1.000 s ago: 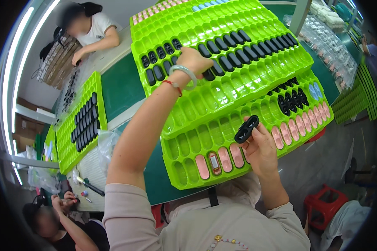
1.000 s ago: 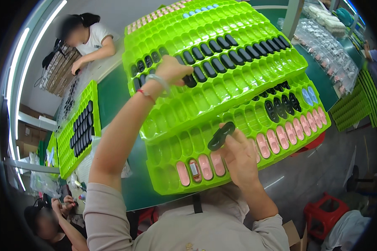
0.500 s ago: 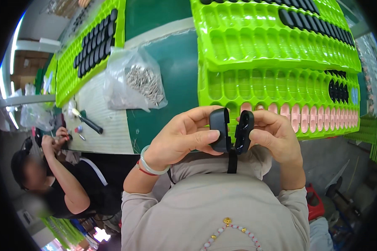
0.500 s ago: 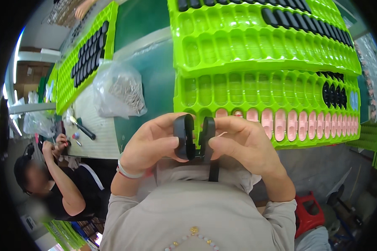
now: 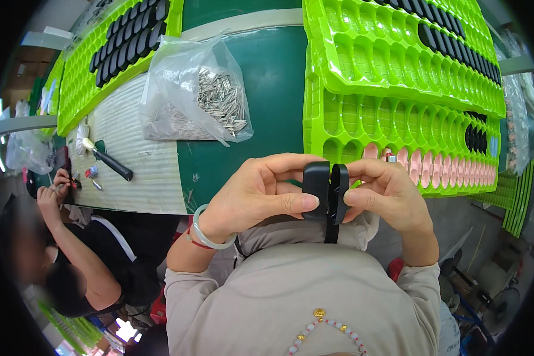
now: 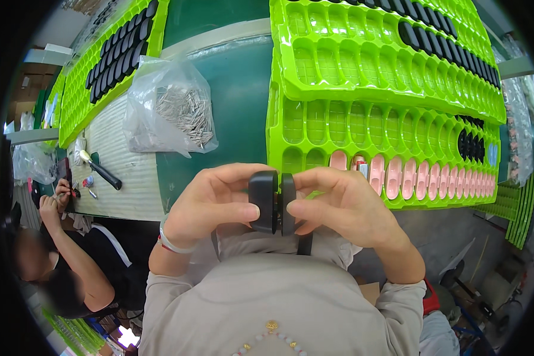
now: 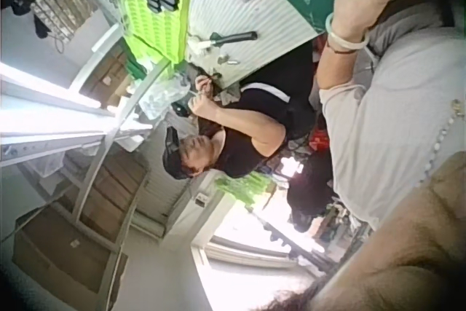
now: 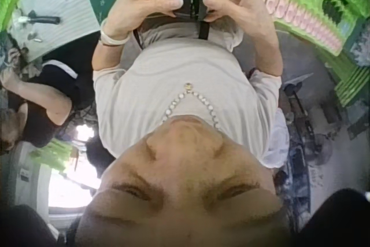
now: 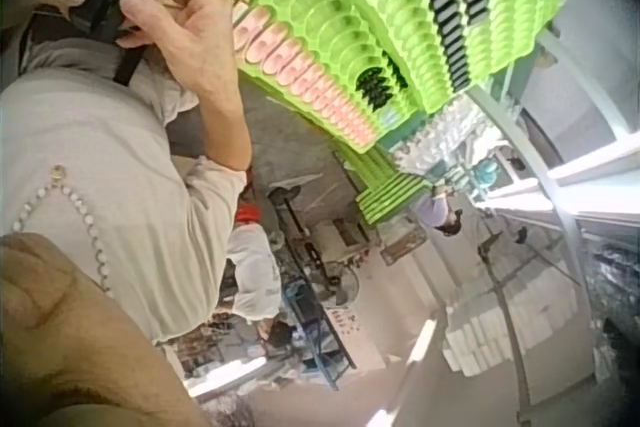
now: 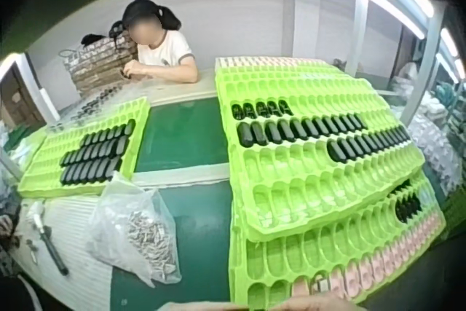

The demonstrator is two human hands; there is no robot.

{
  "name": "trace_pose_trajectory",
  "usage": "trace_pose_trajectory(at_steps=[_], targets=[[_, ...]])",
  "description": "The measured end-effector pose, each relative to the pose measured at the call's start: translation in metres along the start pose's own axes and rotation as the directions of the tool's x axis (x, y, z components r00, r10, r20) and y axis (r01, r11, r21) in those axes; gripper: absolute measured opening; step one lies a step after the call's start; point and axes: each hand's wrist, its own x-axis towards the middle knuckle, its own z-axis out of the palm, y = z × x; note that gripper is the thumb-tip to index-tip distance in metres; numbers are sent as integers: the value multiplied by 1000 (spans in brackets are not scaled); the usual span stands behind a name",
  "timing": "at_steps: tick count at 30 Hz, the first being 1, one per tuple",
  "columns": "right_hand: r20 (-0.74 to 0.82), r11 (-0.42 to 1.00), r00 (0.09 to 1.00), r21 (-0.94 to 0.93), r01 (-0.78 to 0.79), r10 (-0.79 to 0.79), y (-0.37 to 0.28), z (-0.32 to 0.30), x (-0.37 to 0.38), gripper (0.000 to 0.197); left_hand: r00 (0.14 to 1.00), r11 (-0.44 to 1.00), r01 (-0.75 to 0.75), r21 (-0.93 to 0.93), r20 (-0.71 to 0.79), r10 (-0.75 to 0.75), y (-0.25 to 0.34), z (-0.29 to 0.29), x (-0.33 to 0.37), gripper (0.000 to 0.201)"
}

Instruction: The person assembles small black electronic devices by inserting metal pins into the casing. They handle the devices one at a time, placing them into a green plastic tray after each assembly step.

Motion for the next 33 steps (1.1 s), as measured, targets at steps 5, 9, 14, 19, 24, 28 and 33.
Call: trace_pose_trajectory(at_steps=[5,9,14,19,24,28,33], targets=[[-7,1000,1000,-2,-4,4,3,2,0,34,1000,1000,2,1,23,-2,-4,-2,1,51],[-47,994,999,-106,22,-27,0,7,-2,33,999,999,-22,29,30,22,-9,0,3,50],[-112,926,967,-330,181,-229,15,6,-8,31,990,979,-140,147,17,139,-18,8,6,50],[-122,906,967,-391,162,-225,11,5,-9,31,989,970,-130,207,-45,142,-23,13,10,47],[-64,939,987,-322,121,-150,13,-6,-6,32,988,978,-97,184,-98,116,-24,15,11,41],[-26,984,997,-164,70,-76,10,-8,-5,33,995,993,-35,110,-93,45,-16,17,11,39],[-28,977,995,-197,85,-92,0,-7,-3,33,995,993,-38,108,-86,48,-6,18,14,37]])
